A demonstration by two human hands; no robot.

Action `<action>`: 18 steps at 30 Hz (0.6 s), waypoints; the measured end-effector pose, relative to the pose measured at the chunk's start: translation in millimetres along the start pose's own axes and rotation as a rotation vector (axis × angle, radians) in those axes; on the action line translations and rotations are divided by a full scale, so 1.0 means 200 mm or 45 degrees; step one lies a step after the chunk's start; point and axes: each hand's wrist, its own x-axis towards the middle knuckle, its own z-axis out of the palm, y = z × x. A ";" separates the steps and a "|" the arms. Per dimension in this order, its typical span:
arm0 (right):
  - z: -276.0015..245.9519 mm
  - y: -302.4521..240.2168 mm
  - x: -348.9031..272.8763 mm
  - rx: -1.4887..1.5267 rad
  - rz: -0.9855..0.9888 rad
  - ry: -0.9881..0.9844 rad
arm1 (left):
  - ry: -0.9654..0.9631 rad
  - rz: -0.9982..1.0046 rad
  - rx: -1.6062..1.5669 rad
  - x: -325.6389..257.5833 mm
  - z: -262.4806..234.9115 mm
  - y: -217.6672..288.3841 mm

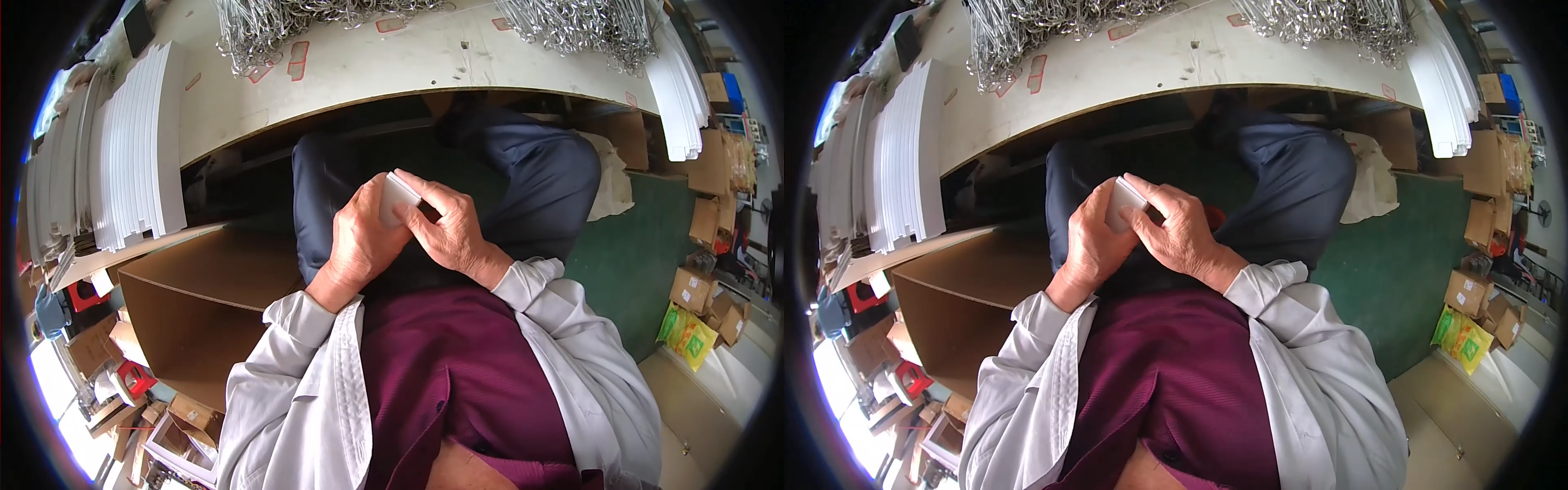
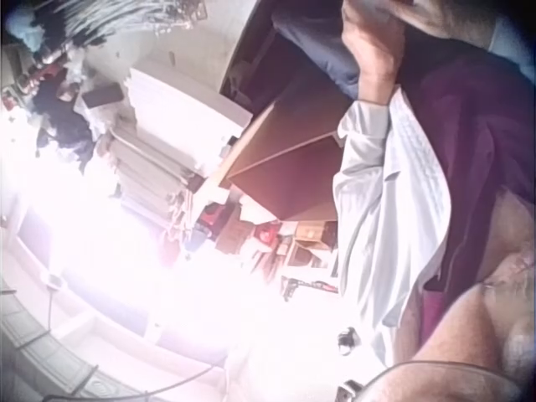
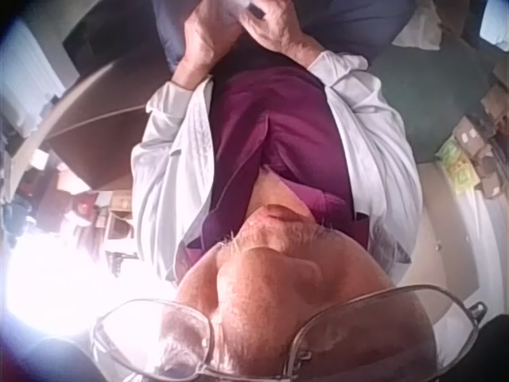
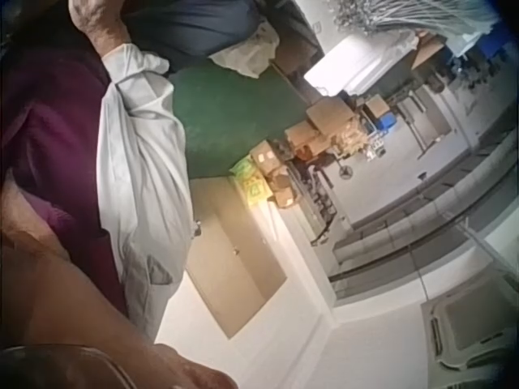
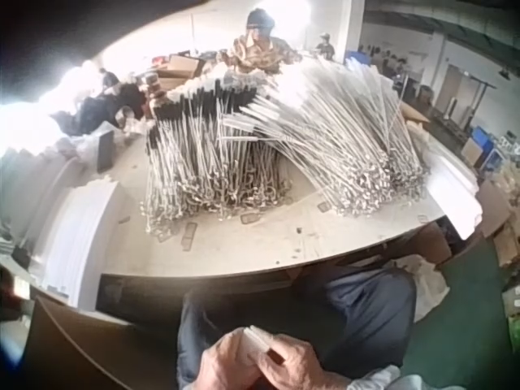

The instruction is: Inserting bundles of thin wires into white rectangular plastic sleeves.

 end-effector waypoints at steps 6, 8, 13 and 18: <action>0.02 -0.01 0.02 0.014 -0.078 -0.056 | 0.056 0.030 -0.045 0.00 -0.02 -0.01; 0.02 -0.02 0.02 -0.011 -0.089 -0.065 | 0.097 0.047 -0.086 -0.02 0.00 -0.03; 0.04 -0.02 0.04 0.126 0.129 -0.056 | 0.026 0.095 0.050 0.00 -0.04 -0.04; -0.04 -0.01 0.25 0.194 0.156 0.004 | -0.120 0.007 0.177 -0.07 -0.29 -0.01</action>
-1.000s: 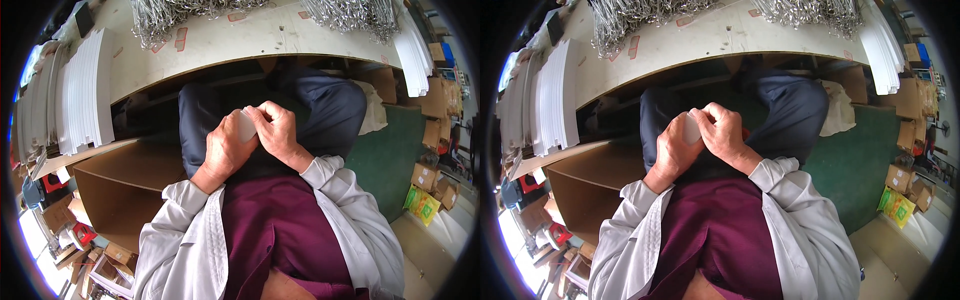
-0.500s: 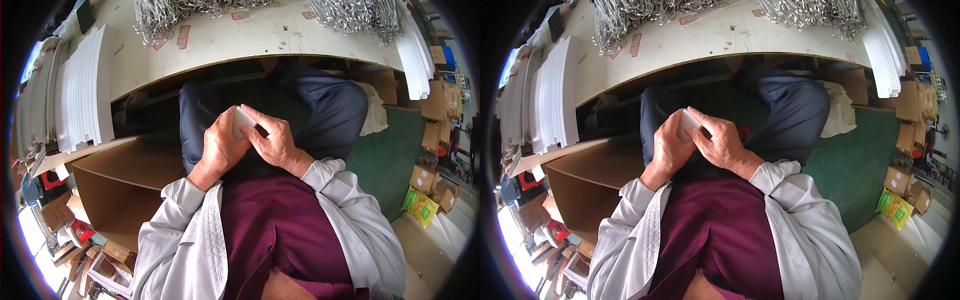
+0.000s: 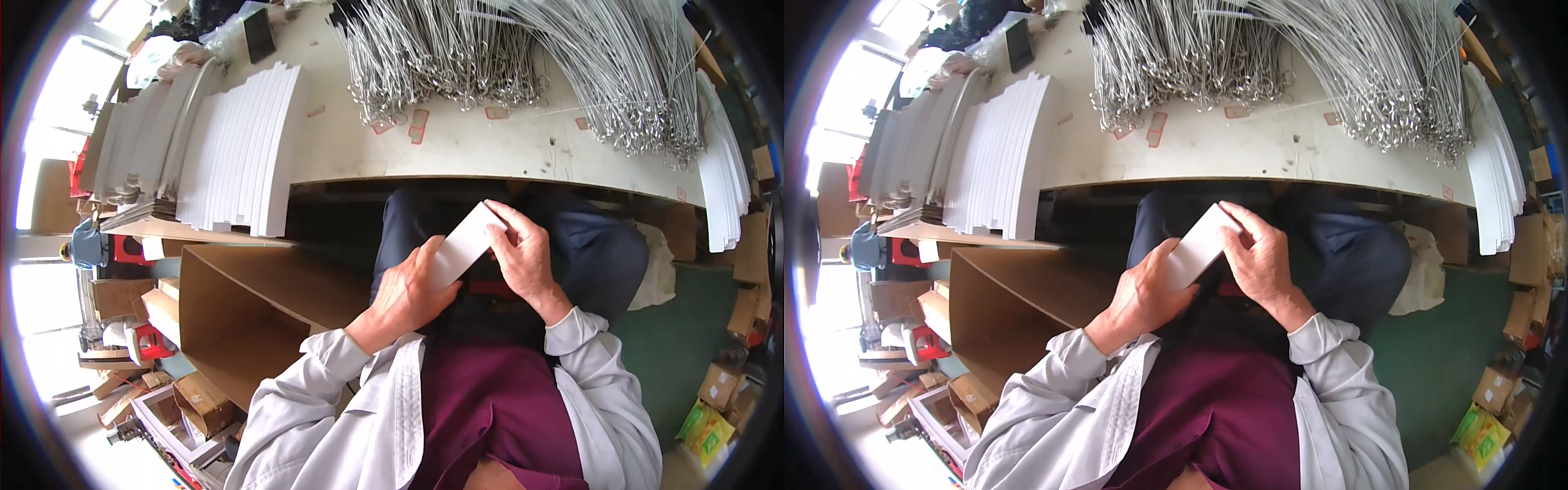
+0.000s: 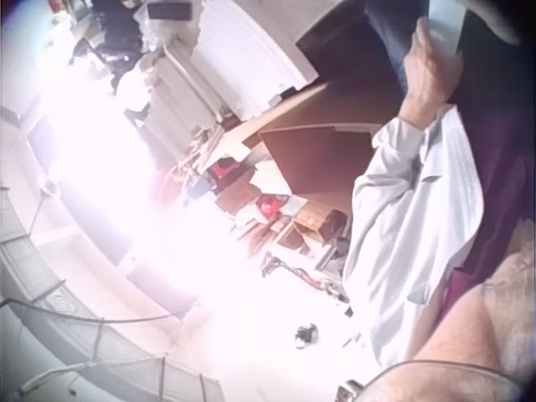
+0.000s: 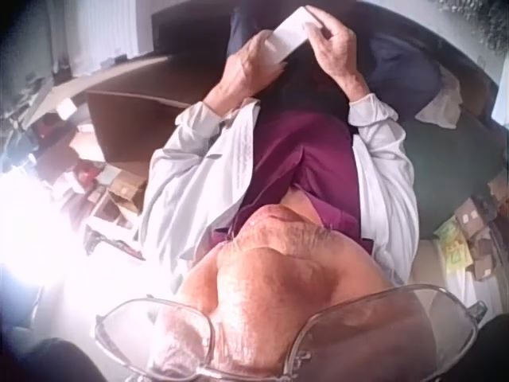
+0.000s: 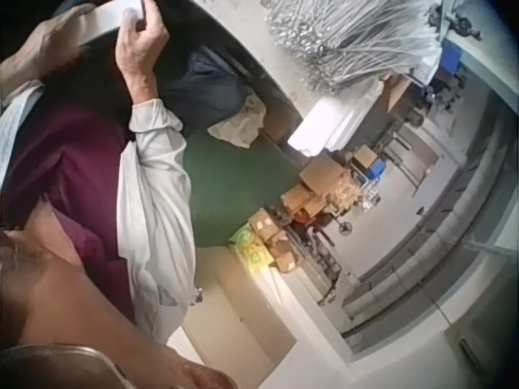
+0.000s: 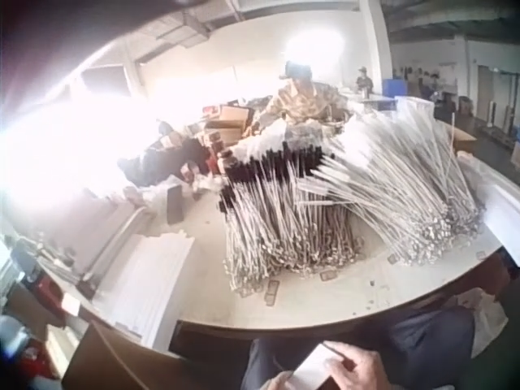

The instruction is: Inserting bundles of thin wires into white rectangular plastic sleeves.

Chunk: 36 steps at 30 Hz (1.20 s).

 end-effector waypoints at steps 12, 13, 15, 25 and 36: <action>-0.21 -0.04 0.49 -0.909 -0.823 0.341 | 0.539 -0.363 0.578 0.47 -0.66 -0.38; -0.22 -0.01 0.51 -0.901 -0.824 0.339 | 0.542 -0.439 0.577 0.55 -0.68 -0.39; -0.24 0.01 0.52 -0.898 -0.825 0.342 | 0.438 -0.596 0.667 0.72 -0.74 -0.43; -0.23 0.00 0.49 -0.958 -0.876 0.411 | 0.517 0.176 0.420 1.01 -0.71 -0.19; -0.22 0.01 0.51 -0.918 -0.923 0.379 | 0.213 0.377 0.774 1.33 -0.53 -0.06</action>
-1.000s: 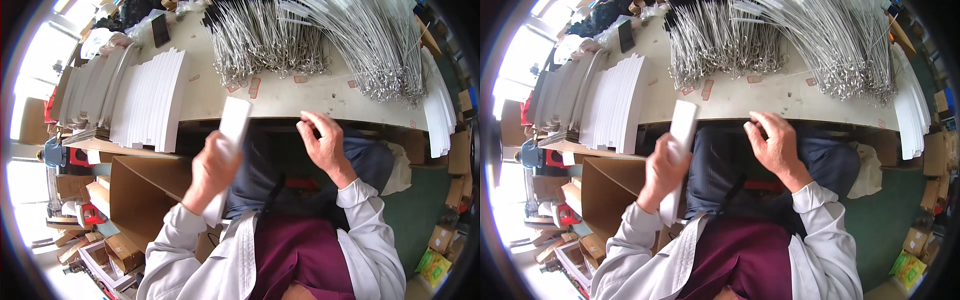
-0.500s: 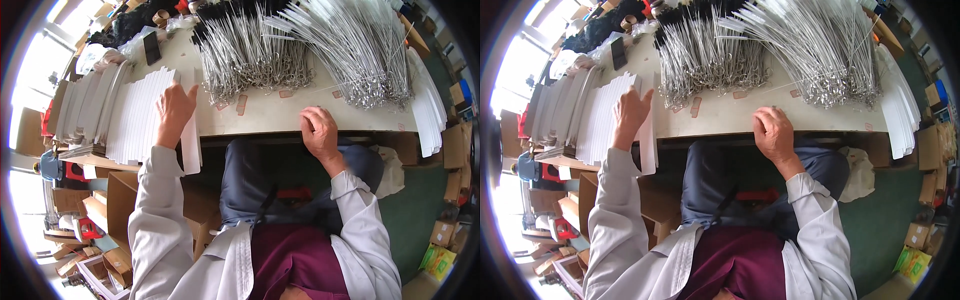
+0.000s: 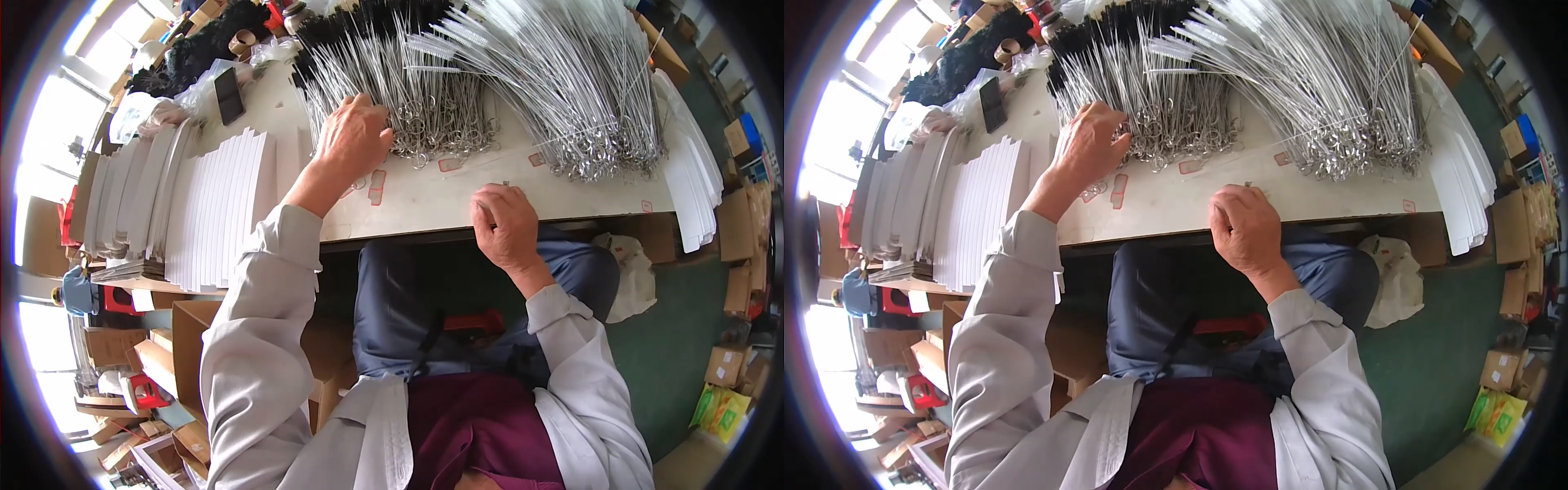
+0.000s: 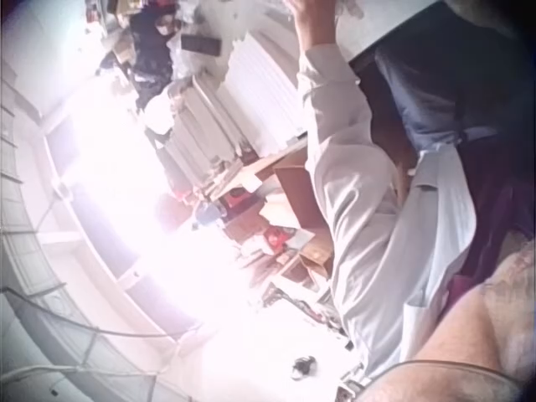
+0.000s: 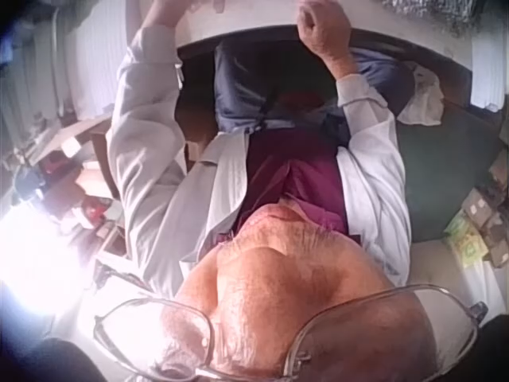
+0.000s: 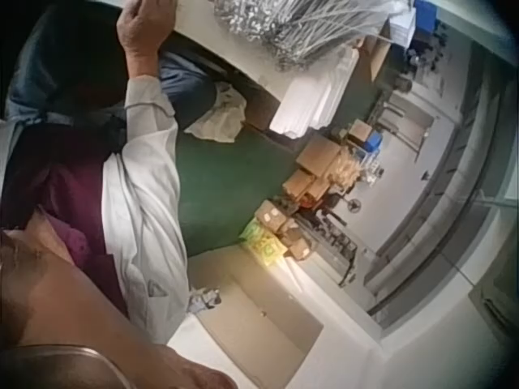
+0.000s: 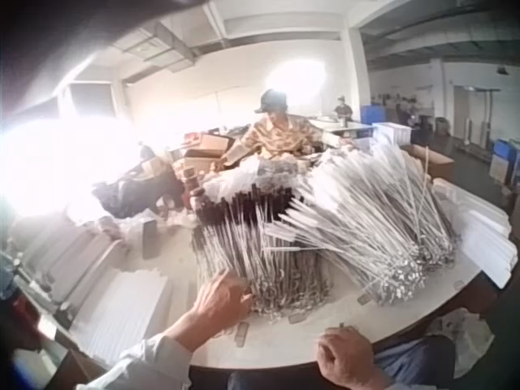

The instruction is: Inserting bundles of thin wires into white rectangular plastic sleeves.

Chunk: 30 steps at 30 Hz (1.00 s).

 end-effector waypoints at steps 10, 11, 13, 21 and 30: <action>0.00 -0.01 0.01 -0.022 -0.011 0.011 | 0.189 -0.063 -0.233 0.00 -0.04 -0.06; 0.00 -0.01 0.01 -0.021 -0.012 0.011 | 0.190 -0.063 -0.232 0.00 -0.04 -0.06; -0.01 0.00 0.00 -0.036 0.007 0.028 | 0.342 0.007 -0.269 -0.01 -0.10 -0.02; -0.01 -0.04 0.02 0.048 0.006 -0.026 | 0.555 -0.035 -0.601 0.01 -0.29 -0.08; 0.28 -0.21 0.59 -0.032 -0.400 -0.271 | 0.547 -0.087 -0.765 0.02 -0.32 0.00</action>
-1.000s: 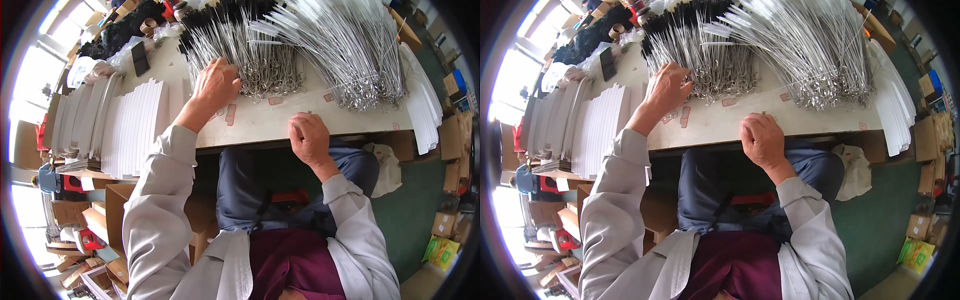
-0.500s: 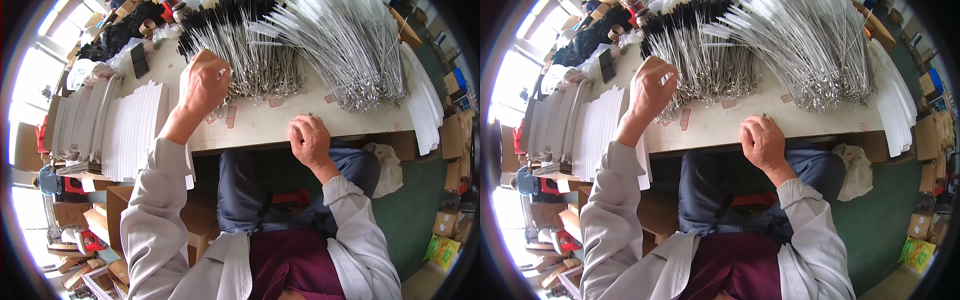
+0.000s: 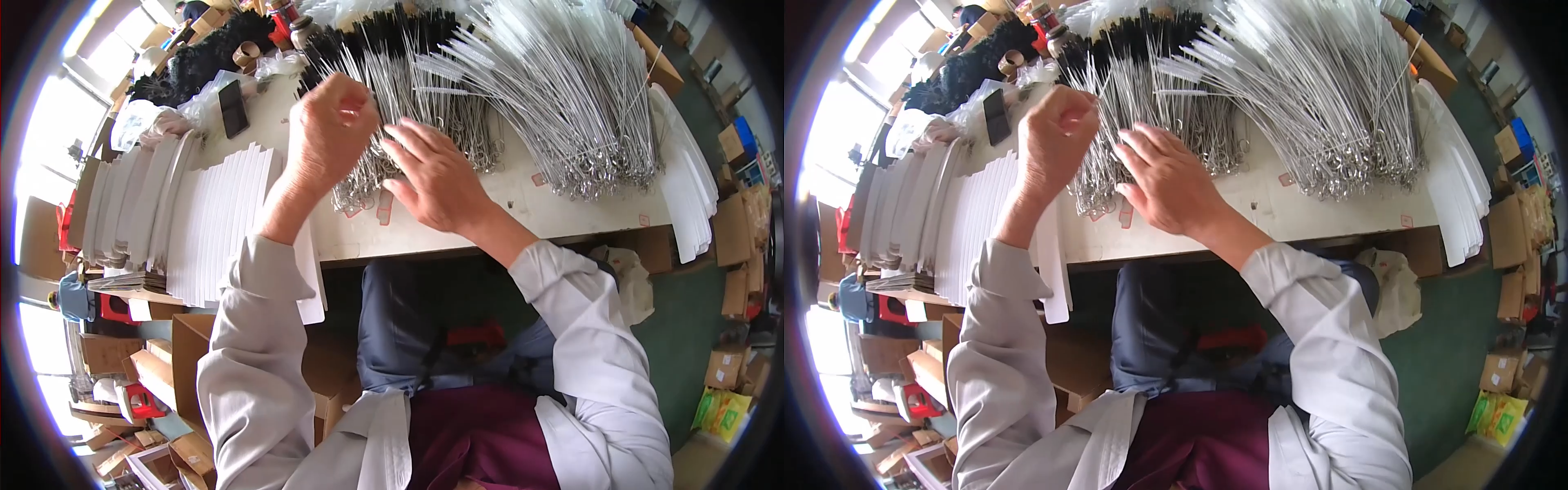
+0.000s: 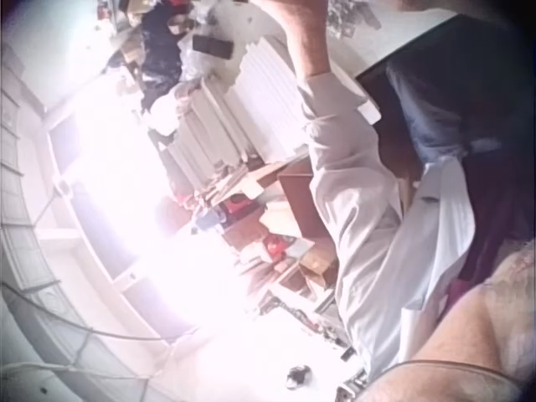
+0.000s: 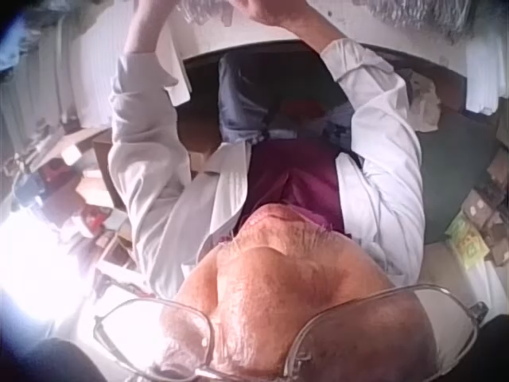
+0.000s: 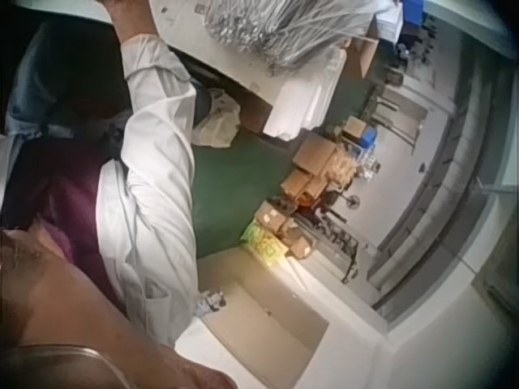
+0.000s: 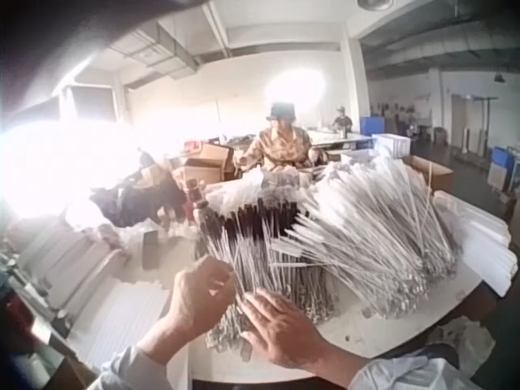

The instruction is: Inserting bundles of thin wires into white rectangular plastic sleeves.

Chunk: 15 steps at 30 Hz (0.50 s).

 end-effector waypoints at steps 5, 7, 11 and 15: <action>0.26 0.18 0.14 -0.148 0.022 -0.189 | -0.059 0.112 0.047 -0.05 0.03 0.08; 0.25 0.16 0.14 -0.226 0.015 -0.244 | -0.064 0.160 0.080 -0.09 -0.03 0.10; 0.28 0.15 0.14 -0.186 0.023 -0.182 | 0.125 0.113 -0.182 -0.11 -0.14 0.14; 0.28 0.17 0.14 -0.180 0.026 -0.142 | 0.135 0.041 -0.607 -0.12 -0.26 0.30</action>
